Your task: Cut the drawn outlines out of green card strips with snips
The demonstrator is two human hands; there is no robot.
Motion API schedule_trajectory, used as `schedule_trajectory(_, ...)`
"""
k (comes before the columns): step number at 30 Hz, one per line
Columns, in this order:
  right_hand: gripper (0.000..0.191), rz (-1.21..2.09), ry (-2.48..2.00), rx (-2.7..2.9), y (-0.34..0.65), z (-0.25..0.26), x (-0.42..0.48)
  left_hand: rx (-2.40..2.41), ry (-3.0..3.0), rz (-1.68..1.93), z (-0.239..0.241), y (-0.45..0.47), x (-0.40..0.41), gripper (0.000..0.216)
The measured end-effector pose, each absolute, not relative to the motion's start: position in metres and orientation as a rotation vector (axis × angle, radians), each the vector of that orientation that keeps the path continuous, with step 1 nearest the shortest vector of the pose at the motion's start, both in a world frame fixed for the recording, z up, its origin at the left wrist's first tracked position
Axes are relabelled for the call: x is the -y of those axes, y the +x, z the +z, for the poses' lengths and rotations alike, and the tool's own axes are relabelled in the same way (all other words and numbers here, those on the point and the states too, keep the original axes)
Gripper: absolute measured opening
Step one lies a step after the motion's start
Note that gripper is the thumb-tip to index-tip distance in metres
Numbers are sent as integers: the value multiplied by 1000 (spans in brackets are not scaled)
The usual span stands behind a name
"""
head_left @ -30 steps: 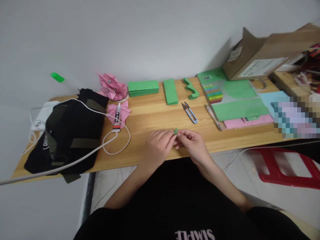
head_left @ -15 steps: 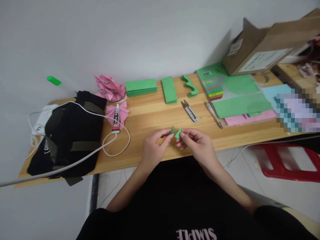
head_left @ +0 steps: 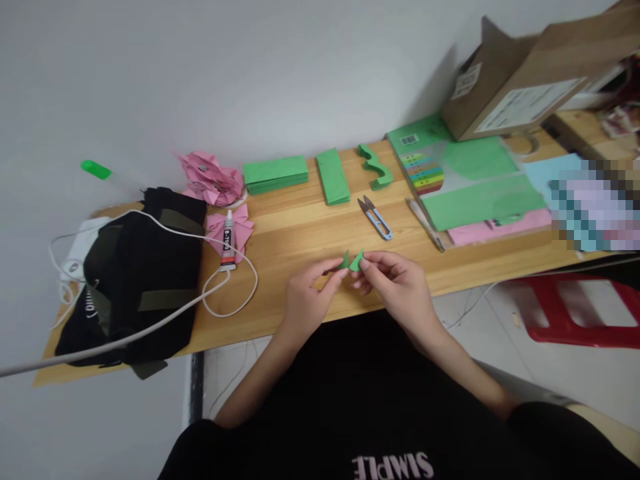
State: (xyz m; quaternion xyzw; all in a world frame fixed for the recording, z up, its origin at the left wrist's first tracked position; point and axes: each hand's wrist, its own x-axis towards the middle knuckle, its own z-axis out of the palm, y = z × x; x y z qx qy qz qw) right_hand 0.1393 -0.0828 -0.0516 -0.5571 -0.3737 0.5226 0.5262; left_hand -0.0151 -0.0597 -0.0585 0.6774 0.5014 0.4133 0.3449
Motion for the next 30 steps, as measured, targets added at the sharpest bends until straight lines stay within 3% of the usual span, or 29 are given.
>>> schedule_trajectory(30, 21, 1144, -1382, 925, 139, -48, 85, -1264, 1567, 1063, -57, -14, 62, 12)
